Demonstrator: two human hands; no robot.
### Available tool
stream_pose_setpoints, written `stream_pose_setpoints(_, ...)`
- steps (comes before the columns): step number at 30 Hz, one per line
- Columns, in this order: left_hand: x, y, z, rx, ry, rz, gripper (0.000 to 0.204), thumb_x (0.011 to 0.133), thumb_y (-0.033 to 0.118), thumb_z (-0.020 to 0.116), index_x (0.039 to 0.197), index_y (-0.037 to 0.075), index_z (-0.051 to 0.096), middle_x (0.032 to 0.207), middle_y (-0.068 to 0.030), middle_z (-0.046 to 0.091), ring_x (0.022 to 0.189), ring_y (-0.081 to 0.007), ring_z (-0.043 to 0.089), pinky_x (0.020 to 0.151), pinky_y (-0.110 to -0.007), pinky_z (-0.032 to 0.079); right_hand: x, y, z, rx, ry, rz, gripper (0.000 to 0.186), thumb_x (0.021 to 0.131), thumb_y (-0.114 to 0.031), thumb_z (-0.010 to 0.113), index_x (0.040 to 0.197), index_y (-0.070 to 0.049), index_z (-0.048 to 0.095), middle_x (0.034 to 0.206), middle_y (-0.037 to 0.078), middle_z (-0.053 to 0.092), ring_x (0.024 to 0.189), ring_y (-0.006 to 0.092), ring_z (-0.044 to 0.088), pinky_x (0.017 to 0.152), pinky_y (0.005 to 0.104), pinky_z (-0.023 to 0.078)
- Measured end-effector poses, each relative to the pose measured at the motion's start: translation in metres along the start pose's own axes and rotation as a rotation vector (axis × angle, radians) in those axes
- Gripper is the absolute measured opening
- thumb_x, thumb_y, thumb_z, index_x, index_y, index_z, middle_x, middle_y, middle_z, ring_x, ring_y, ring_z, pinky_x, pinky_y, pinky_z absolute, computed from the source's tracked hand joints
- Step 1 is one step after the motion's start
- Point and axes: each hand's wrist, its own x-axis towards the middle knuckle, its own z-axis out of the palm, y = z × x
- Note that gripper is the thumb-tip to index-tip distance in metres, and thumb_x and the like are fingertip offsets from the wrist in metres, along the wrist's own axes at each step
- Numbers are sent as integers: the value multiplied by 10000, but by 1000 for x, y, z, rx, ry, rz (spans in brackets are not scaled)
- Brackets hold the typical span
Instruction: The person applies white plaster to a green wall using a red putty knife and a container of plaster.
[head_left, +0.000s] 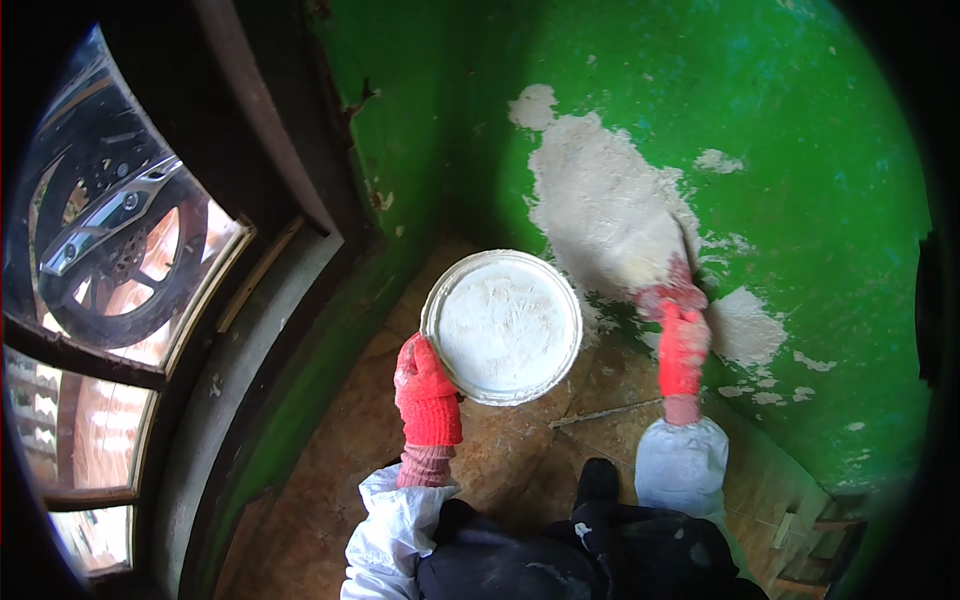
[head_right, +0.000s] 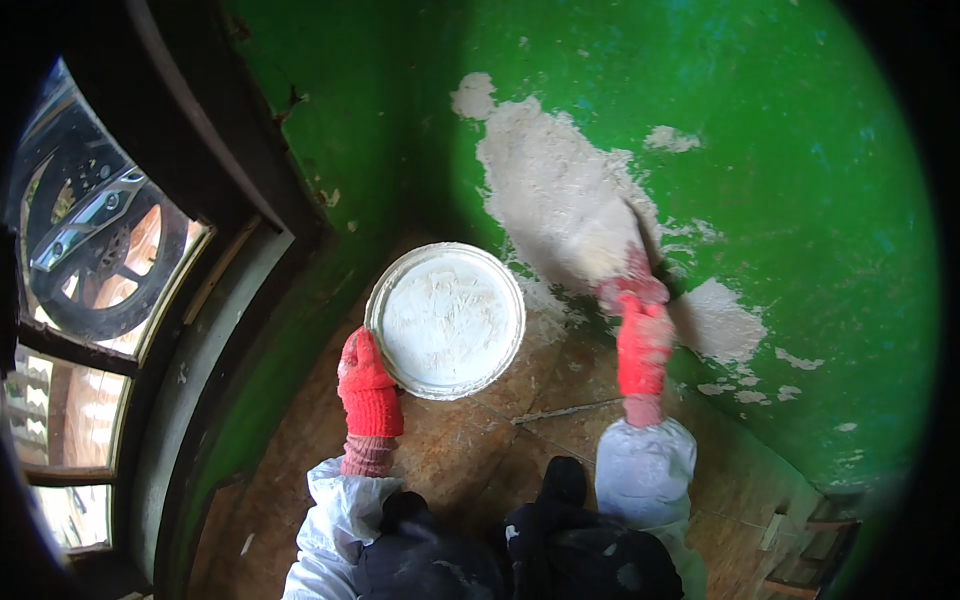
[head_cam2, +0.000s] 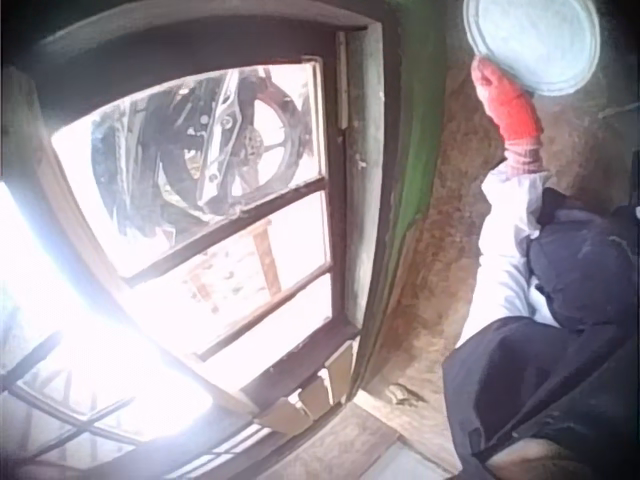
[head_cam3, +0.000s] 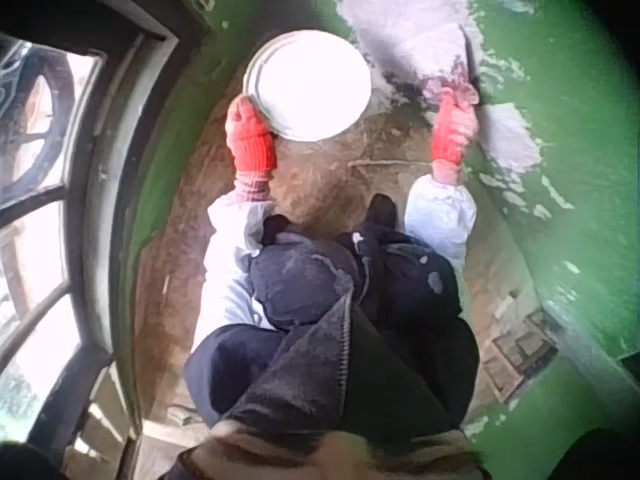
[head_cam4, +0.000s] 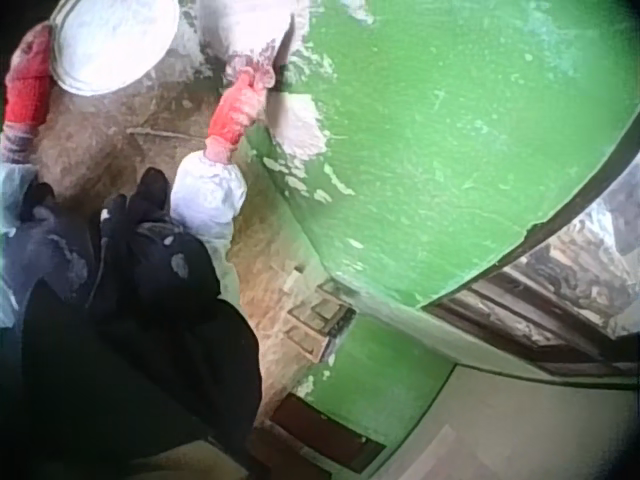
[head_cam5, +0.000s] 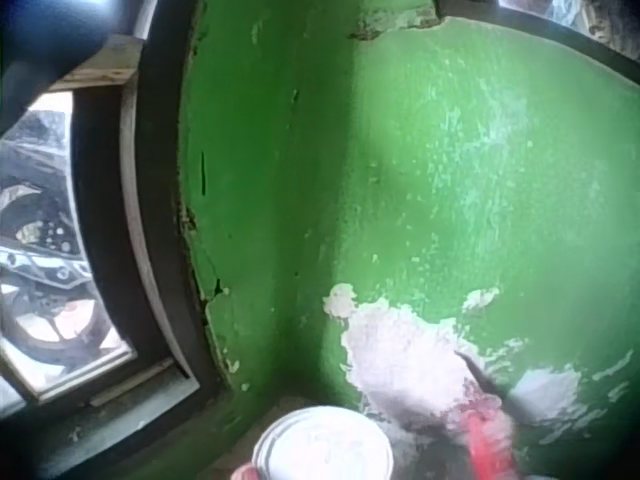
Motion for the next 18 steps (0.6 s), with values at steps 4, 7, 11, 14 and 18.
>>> stream_pose_setpoints(4,-1,3,2,64,28,113,356,887,312,446,1045,21,578,924,-84,619,844,-163,569,770,-285,439,-14,24,-30,338,129,-119,196,806,-157,573,906,2,626,793,89,637,698,158,573,652,278,452)
stream_pose_setpoints(7,-2,5,-1,58,15,127,345,890,304,447,1049,28,579,943,-71,614,858,-154,560,776,-279,432,-37,21,-51,411,118,-106,179,798,-79,553,937,10,622,880,60,618,755,143,563,686,265,454)
stream_pose_setpoints(11,-5,11,-2,50,3,95,349,893,316,440,1060,42,578,948,-61,614,866,-151,557,783,-280,426,-50,-15,-66,607,-29,-184,216,754,5,533,952,32,616,1052,85,553,868,175,554,738,286,462)
stream_pose_setpoints(14,-13,25,2,59,-19,85,347,895,313,434,1061,44,577,945,-65,613,852,-154,561,775,-279,428,-58,-41,-55,957,-177,-396,202,701,-24,595,893,28,634,1050,96,526,944,245,537,842,337,455)
stream_pose_setpoints(18,-18,31,0,113,-30,77,338,901,304,427,1063,46,572,931,-69,609,819,-159,563,758,-278,433,-68,-60,-43,530,-302,-770,285,602,56,662,859,-67,663,1029,88,518,971,244,526,901,381,425)
